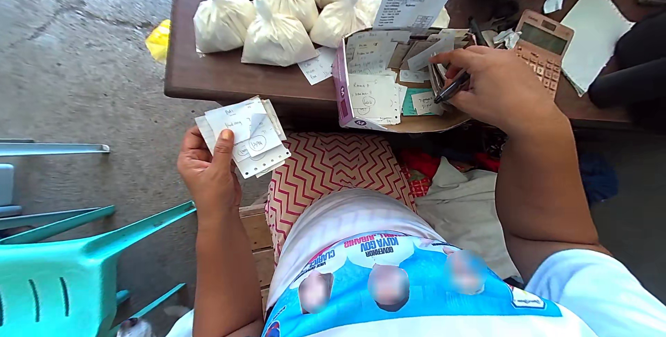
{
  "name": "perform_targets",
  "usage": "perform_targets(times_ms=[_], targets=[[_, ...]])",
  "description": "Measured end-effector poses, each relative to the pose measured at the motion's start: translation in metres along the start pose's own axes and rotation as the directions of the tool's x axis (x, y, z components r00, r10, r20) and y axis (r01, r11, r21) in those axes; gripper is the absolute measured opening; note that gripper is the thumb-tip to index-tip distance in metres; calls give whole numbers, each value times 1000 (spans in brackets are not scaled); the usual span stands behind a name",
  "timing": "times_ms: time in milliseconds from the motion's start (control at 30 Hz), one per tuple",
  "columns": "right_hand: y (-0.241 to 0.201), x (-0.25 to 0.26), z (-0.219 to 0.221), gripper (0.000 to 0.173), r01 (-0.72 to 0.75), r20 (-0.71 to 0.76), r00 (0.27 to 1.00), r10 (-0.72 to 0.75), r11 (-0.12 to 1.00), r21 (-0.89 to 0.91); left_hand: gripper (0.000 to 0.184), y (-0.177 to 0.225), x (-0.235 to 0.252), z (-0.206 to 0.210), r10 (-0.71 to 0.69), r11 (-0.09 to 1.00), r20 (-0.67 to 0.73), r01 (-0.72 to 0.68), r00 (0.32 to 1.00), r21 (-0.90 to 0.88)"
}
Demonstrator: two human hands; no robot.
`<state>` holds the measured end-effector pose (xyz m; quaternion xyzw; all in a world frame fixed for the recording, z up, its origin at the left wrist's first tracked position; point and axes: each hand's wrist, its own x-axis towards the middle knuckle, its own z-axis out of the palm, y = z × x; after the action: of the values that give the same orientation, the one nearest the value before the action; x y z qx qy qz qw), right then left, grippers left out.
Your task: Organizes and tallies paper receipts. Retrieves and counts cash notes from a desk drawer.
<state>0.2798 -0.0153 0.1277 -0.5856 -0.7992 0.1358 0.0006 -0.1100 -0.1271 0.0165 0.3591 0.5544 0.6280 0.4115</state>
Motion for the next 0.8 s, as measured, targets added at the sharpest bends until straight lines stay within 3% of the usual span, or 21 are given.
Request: perform_targets(times_ms=[200,333,667,800], targets=[[1,0,3,34,20,-29,999,-20,1000,-17,18,-1,0,-1,-2,1000,1,2,1000,1],[-2,1,2,40,7,-6,1000,-8,1000,-20,18,-1,0,0,-9,1000,2,9,1000,3],[-3,-2,-3,33,17,-78,997,-18,1000,-7,17,0,0,-2,-5,1000,4,5,1000,3],[2,-4,-3,32,30,-20,999,-31,999,-13,18,-1,0,-2,-13,1000,1,13,1000,5]])
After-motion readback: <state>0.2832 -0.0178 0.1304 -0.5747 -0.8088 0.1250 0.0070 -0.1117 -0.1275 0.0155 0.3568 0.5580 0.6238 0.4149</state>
